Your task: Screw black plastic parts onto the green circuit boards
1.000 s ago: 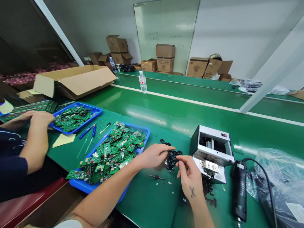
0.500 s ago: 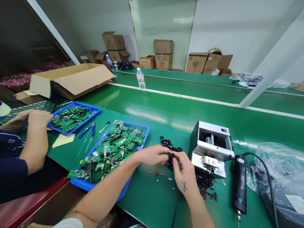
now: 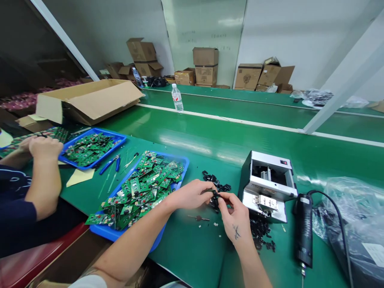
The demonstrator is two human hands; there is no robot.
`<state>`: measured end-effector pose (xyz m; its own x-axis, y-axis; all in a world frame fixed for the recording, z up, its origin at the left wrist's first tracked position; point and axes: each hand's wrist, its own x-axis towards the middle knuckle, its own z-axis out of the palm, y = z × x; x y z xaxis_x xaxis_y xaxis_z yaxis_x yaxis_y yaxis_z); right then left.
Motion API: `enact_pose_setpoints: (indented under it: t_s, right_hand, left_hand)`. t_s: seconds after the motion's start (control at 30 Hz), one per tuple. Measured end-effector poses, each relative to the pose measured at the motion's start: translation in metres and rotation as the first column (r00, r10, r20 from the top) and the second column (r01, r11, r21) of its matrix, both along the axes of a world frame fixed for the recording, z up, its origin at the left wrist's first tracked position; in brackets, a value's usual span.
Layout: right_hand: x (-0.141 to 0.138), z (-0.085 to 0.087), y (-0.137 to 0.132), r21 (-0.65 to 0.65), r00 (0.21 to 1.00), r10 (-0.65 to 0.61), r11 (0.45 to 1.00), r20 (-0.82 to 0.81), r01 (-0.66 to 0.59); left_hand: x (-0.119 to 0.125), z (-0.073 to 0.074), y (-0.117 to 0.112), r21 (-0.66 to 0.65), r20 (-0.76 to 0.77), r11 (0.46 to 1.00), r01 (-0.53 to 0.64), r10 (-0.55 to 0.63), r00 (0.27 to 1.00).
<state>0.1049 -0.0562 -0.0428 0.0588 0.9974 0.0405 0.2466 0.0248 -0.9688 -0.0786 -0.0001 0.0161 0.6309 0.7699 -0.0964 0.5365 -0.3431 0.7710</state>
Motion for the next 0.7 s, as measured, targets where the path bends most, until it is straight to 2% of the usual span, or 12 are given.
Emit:
enact_pose_setpoints:
  t_s: [0.23, 0.4, 0.47, 0.53, 0.6, 0.7]
  right_hand:
    - [0.0008, 0.0041, -0.0024, 0.050, 1.000, 0.012, 0.999, -0.025, -0.011]
    - [0.0021, 0.0035, -0.0034, 0.133, 1.000, 0.011, 0.991, -0.016, -0.009]
    - [0.0032, 0.0046, -0.0041, 0.185, 1.000, 0.014, 0.983, -0.008, -0.012]
    - [0.0048, 0.0064, -0.0053, 0.244, 1.000, 0.024, 0.969, 0.003, -0.024]
    - [0.0065, 0.0081, -0.0070, 0.301, 0.999, 0.037, 0.953, 0.012, -0.039]
    - [0.0088, 0.0091, -0.0096, 0.368, 0.998, 0.064, 0.928, -0.003, -0.058]
  left_hand:
    - [-0.0028, 0.0055, 0.0012, -0.193, 0.120, 0.981, 0.032, -0.009, 0.993]
    - [-0.0025, 0.0088, 0.0000, -0.246, 0.213, 0.969, 0.023, 0.030, 0.977]
    - [-0.0024, 0.0080, -0.0008, -0.311, 0.283, 0.949, 0.048, 0.044, 0.958]
    - [-0.0030, 0.0063, -0.0011, -0.433, 0.370, 0.895, 0.109, 0.066, 0.927]
    - [-0.0045, 0.0046, -0.0009, -0.554, 0.438, 0.809, 0.198, 0.081, 0.895]
    - [-0.0077, 0.0034, -0.0001, -0.643, 0.493, 0.701, 0.309, 0.069, 0.867]
